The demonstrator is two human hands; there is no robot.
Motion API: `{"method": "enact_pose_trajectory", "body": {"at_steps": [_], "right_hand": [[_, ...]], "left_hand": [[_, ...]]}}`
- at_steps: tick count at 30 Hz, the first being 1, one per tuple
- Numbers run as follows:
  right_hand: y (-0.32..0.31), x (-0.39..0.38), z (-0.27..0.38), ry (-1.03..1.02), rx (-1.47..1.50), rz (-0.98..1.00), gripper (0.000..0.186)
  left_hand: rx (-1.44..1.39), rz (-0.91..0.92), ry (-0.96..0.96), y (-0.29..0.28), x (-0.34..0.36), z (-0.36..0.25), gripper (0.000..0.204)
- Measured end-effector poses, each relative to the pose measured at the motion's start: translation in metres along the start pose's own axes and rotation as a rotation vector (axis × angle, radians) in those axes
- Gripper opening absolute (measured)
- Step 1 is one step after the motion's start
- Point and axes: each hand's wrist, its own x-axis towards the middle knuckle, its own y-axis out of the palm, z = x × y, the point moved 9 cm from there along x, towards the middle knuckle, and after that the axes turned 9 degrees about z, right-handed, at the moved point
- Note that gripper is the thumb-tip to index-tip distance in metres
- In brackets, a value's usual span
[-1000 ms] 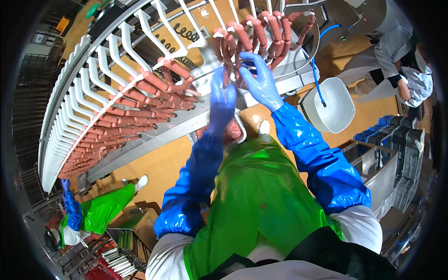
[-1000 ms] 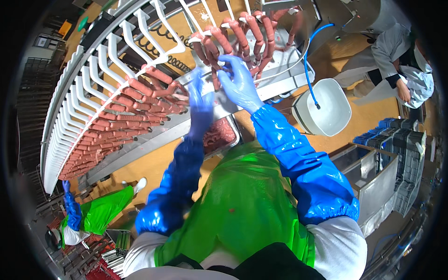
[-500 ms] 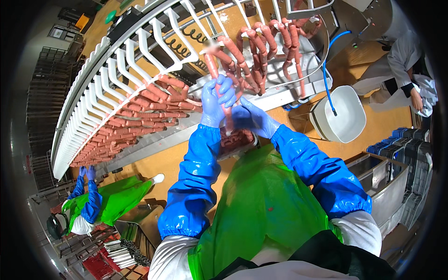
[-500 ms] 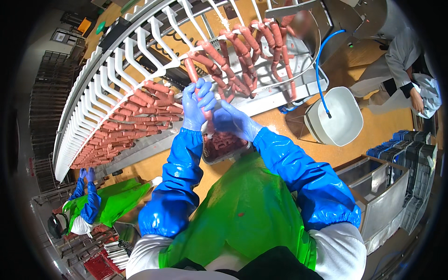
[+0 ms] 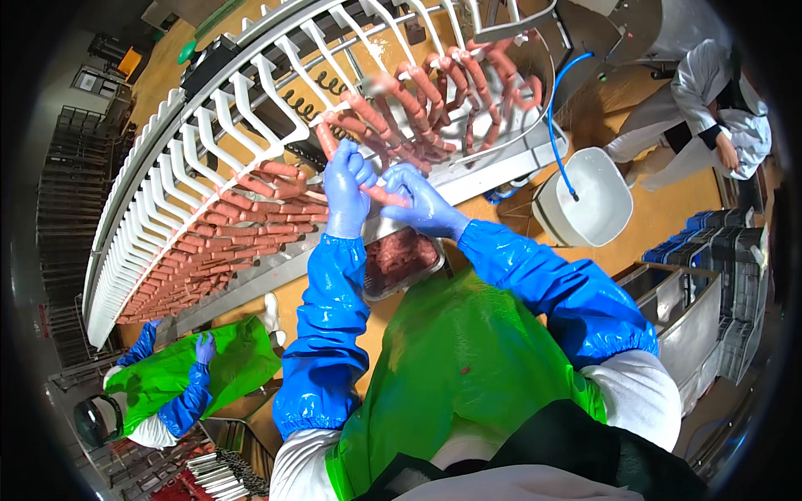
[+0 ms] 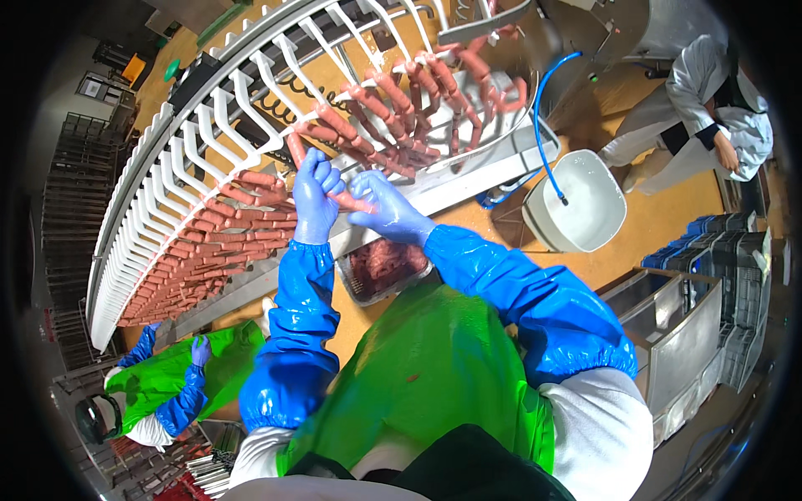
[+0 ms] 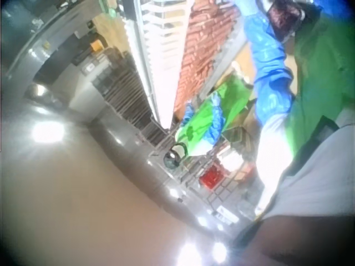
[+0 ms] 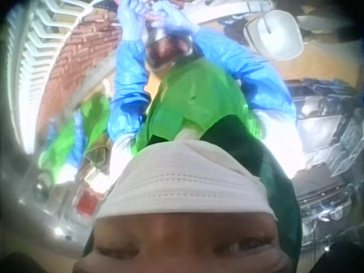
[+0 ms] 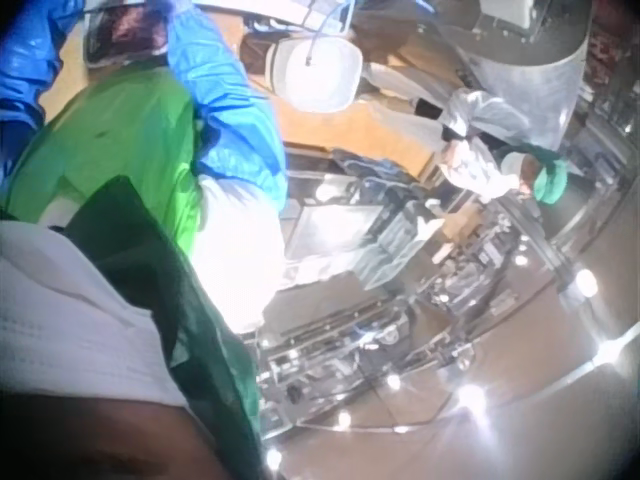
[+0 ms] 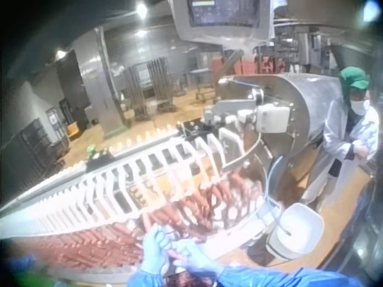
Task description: The person fills sausage casings with ground meat using a stuffer, ties off the ends, and arranges the finished links on a curved rack. The worker repeatedly handles the casing and meat, ensuring uniform links and proper placement.
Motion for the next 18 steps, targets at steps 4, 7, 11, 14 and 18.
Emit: {"method": "enact_pose_trajectory", "body": {"at_steps": [4,7,11,14,18], "right_hand": [[0.034,-0.015,0.002,0.417,0.795,-0.023,0.029],[0.015,0.001,-0.023,0.138,0.097,-0.085,0.030],[0.007,-0.021,-0.014,0.017,-0.645,0.653,0.028],[-0.073,-0.033,0.113,0.248,-0.576,0.958,0.042],[-0.251,0.052,0.338,-0.480,-1.174,0.181,0.029]], "left_hand": [[-0.087,0.165,0.072,-0.012,-0.010,0.004,0.038],[0.027,0.028,0.112,-0.011,-0.022,-0.006,0.047],[0.201,-0.061,0.055,-0.062,-0.005,0.018,0.008],[0.281,-0.142,-0.115,-0.034,-0.030,-0.006,0.015],[0.393,-0.232,-0.084,-0.054,-0.049,-0.019,0.021]]}}
